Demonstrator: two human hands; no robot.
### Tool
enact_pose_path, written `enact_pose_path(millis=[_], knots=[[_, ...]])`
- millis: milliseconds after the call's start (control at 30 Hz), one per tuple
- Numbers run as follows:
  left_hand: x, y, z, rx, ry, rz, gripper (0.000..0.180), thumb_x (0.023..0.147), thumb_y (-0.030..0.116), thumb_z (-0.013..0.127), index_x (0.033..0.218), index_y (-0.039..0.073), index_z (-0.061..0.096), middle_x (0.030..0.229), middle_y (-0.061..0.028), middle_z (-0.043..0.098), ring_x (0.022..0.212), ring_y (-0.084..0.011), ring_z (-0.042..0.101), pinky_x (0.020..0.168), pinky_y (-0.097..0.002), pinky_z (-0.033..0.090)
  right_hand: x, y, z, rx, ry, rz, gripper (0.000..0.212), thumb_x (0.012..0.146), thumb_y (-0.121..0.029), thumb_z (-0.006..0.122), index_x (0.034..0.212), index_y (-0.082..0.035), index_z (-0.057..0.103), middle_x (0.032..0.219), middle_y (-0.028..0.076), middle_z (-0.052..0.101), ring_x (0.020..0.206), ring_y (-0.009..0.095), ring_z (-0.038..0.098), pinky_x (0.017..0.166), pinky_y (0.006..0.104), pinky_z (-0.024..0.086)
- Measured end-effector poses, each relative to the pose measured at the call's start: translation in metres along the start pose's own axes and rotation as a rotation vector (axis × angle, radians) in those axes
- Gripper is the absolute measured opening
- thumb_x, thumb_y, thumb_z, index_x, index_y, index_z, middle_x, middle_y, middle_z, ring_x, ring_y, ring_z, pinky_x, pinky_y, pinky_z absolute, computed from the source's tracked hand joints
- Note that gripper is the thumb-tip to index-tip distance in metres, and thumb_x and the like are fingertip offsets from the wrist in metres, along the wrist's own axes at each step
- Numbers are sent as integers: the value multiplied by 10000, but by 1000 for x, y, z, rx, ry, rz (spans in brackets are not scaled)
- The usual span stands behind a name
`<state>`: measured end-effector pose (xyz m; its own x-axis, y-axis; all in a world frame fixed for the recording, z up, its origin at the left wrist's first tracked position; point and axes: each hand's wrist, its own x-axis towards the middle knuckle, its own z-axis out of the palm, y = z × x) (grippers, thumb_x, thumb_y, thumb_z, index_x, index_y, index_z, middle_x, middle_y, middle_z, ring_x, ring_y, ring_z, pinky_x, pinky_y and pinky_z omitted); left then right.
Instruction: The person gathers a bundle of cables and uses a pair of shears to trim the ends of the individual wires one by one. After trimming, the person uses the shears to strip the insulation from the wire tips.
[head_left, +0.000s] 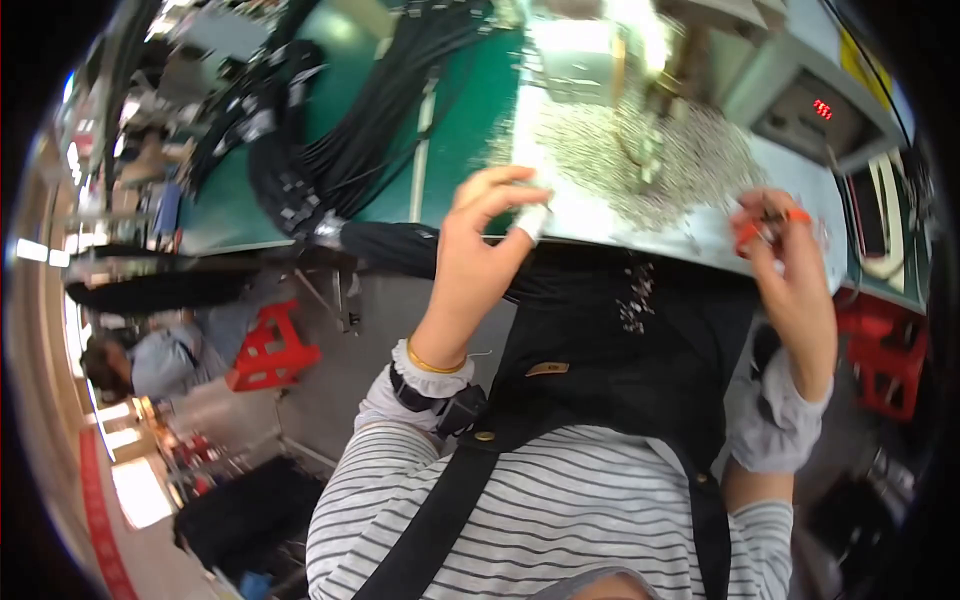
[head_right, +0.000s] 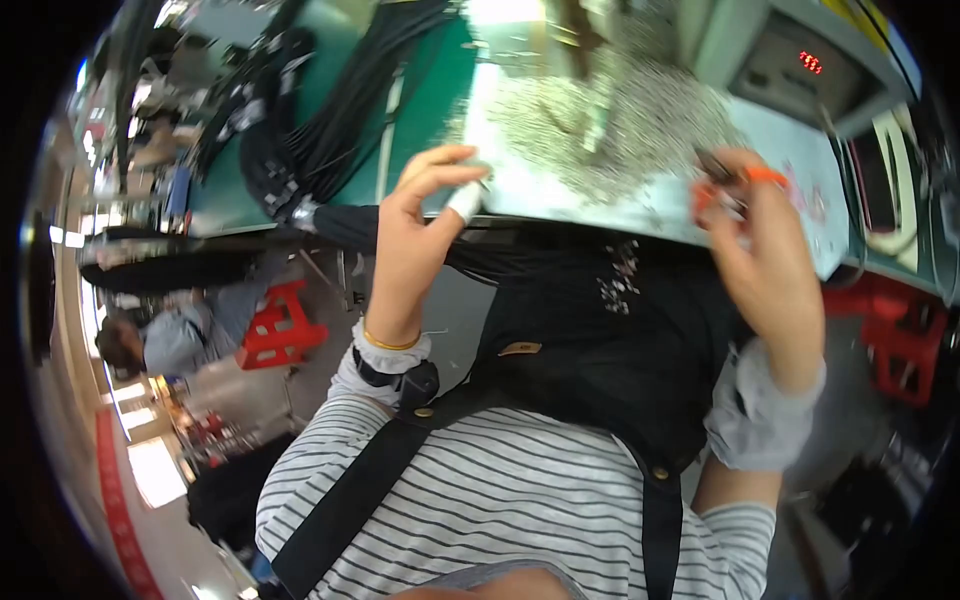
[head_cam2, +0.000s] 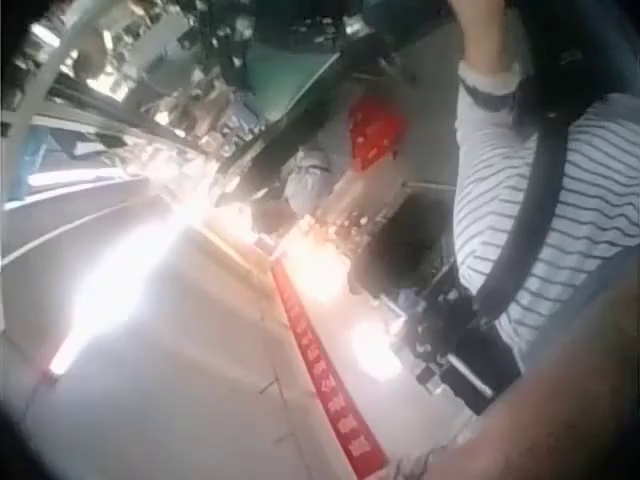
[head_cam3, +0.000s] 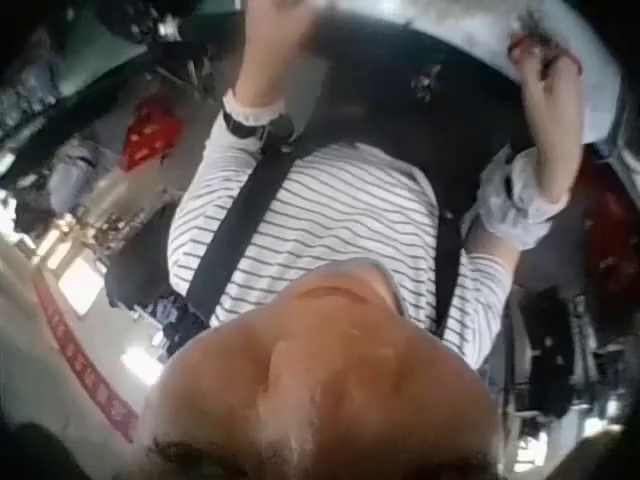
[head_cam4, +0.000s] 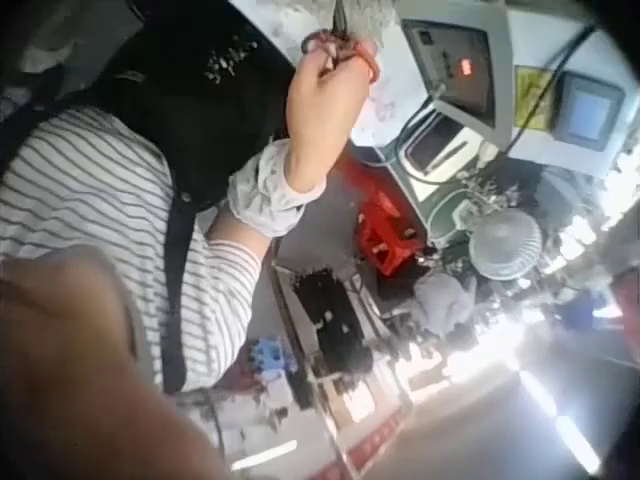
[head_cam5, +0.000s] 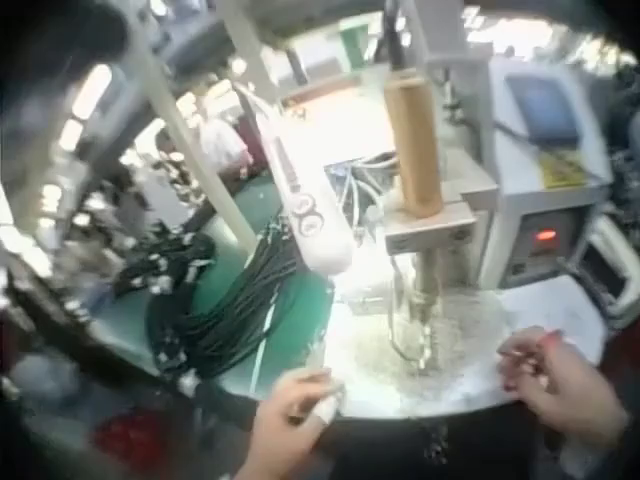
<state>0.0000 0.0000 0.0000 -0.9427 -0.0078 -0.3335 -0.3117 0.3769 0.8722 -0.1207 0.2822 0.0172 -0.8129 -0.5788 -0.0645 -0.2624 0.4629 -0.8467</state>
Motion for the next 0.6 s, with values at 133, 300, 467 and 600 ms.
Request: enact_pose_path(millis=[133, 300, 467, 600], knots=[[-6, -56, -38, 713, 1135, 271, 751, 654, 62, 651, 1298, 130, 271, 1261, -98, 316, 1174, -287, 307, 943, -362, 294, 21, 16, -12, -590, 74, -275, 251, 820, 12, 432, 1066, 50, 460, 902, 172, 562, 813, 248, 558, 740, 281, 437], [-23, -76, -40, 431, 1841, -86, 685, 680, 24, 625, 1266, 25, 271, 1185, -149, 378, 1113, -283, 385, 946, -365, 299, 25, 26, -34, -1068, -34, -162, 278, 768, -14, 498, 1041, 39, 484, 981, 237, 538, 852, 349, 545, 690, 357, 455], [-24, -128, -36, -688, 1778, 301, 521, 705, 4, 594, 1169, -15, 358, 1113, -148, 430, 1039, -295, 456, 883, -404, 391, 50, 17, -57, -952, -371, -345, 199, 733, -30, 517, 916, 44, 500, 845, 234, 548, 749, 346, 557, 623, 375, 457], [-55, -129, -41, -1009, 1165, 252, 354, 690, -5, 585, 1014, -6, 444, 932, -142, 521, 805, -281, 564, 691, -377, 493, 43, 17, -54, -1062, -231, -352, 125, 710, -54, 558, 801, 28, 531, 729, 213, 569, 640, 348, 567, 545, 388, 449]])
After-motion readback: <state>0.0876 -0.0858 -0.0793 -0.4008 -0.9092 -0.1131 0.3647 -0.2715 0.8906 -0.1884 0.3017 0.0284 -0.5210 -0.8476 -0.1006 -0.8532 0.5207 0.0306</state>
